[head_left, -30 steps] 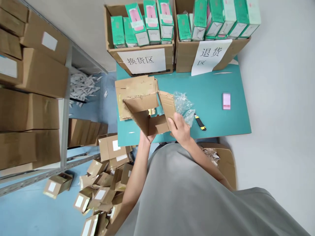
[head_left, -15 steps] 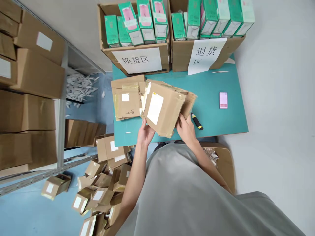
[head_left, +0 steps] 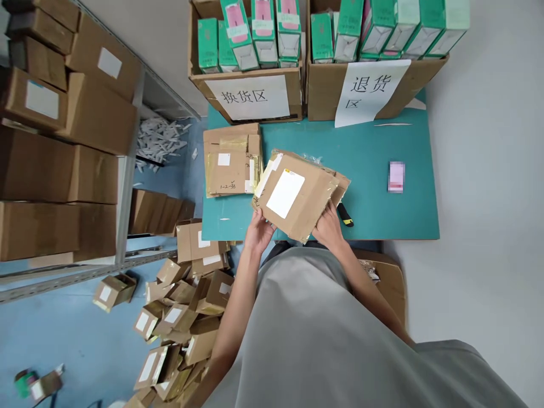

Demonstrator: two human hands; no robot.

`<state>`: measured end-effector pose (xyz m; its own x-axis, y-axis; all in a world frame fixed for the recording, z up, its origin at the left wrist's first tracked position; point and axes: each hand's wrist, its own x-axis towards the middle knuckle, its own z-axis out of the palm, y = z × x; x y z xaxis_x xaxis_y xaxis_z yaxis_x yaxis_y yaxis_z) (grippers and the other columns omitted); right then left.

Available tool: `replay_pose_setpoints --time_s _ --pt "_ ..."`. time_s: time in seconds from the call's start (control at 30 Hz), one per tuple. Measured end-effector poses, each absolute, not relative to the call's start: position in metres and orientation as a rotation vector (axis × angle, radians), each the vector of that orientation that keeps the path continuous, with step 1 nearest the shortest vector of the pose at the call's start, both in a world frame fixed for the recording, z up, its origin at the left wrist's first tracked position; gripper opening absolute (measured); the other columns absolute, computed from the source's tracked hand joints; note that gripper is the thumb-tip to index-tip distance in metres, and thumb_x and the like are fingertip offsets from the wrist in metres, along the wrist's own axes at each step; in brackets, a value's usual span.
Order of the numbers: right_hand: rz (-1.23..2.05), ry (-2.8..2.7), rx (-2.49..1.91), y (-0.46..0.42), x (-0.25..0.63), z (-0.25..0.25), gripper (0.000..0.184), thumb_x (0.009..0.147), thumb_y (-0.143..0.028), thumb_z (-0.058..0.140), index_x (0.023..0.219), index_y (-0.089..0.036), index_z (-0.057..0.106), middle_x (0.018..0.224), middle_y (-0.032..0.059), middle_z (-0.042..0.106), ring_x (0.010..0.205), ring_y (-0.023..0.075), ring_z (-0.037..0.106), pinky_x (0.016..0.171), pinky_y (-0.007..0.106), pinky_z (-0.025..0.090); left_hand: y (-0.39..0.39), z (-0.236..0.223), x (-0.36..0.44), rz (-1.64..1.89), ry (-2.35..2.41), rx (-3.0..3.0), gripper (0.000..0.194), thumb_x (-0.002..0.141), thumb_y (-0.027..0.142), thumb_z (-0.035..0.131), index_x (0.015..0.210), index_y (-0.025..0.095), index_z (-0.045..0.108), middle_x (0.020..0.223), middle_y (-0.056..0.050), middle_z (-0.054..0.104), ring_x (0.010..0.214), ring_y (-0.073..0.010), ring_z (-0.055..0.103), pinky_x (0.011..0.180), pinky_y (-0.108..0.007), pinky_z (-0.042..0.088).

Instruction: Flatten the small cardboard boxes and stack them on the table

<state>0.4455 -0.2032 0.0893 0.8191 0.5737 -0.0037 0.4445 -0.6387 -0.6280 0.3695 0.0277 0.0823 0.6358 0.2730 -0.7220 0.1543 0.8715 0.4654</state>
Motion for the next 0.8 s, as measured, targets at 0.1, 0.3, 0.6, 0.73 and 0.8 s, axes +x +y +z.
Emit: replay_pose_setpoints --time_s 0.1,0.3,0.6,0.73,0.8 --pt "0.407 -0.813 -2.264 -0.206 0.444 0.081 0.024 0.088 -0.019 0.075 0.110 -0.023 0.084 0.124 0.0131 0.082 0.132 0.0386 0.066 0.127 0.059 0.044 0.018 0.077 0.362 0.096 0.938 0.521 0.023 0.101 0.032 0.079 0.123 0.027 0.072 0.117 -0.005 0.081 0.110 -0.0211 0.077 0.100 -0.035 0.063" --pt "0.503 -0.799 -2.216 -0.224 0.437 0.070 0.020 0.085 -0.020 0.086 0.105 -0.022 0.084 0.115 0.0125 0.082 0.116 0.0348 0.072 0.105 0.046 0.058 0.000 0.068 0.345 0.181 1.005 0.521 0.023 0.100 0.034 0.080 0.121 0.029 0.071 0.121 -0.004 0.081 0.114 -0.0216 0.076 0.101 -0.037 0.064" --pt "0.472 -0.728 -2.170 -0.237 0.423 0.067 0.027 0.106 -0.032 0.069 0.130 -0.024 0.078 0.139 0.0129 0.074 0.126 0.0294 0.071 0.108 0.043 0.057 -0.003 0.068 0.354 0.281 1.035 0.525 0.011 0.096 0.022 0.077 0.106 0.021 0.072 0.107 -0.008 0.080 0.107 -0.0222 0.076 0.109 -0.045 0.062" --pt "0.380 -0.623 -2.216 -0.239 0.429 0.060 0.031 0.109 -0.031 0.061 0.133 -0.021 0.076 0.136 0.0152 0.077 0.128 0.0307 0.071 0.112 0.045 0.056 -0.007 0.077 0.362 0.316 0.998 0.611 0.012 0.091 0.020 0.080 0.100 0.022 0.072 0.107 -0.005 0.079 0.112 -0.0218 0.076 0.116 -0.046 0.058" --pt "0.349 -0.572 -2.228 -0.239 0.434 0.058 0.029 0.108 -0.033 0.061 0.128 -0.020 0.078 0.131 0.0160 0.078 0.125 0.0314 0.072 0.110 0.046 0.056 -0.008 0.083 0.364 0.321 0.957 0.654 0.013 0.088 0.019 0.081 0.096 0.021 0.072 0.109 -0.005 0.079 0.111 -0.0213 0.075 0.117 -0.046 0.057"
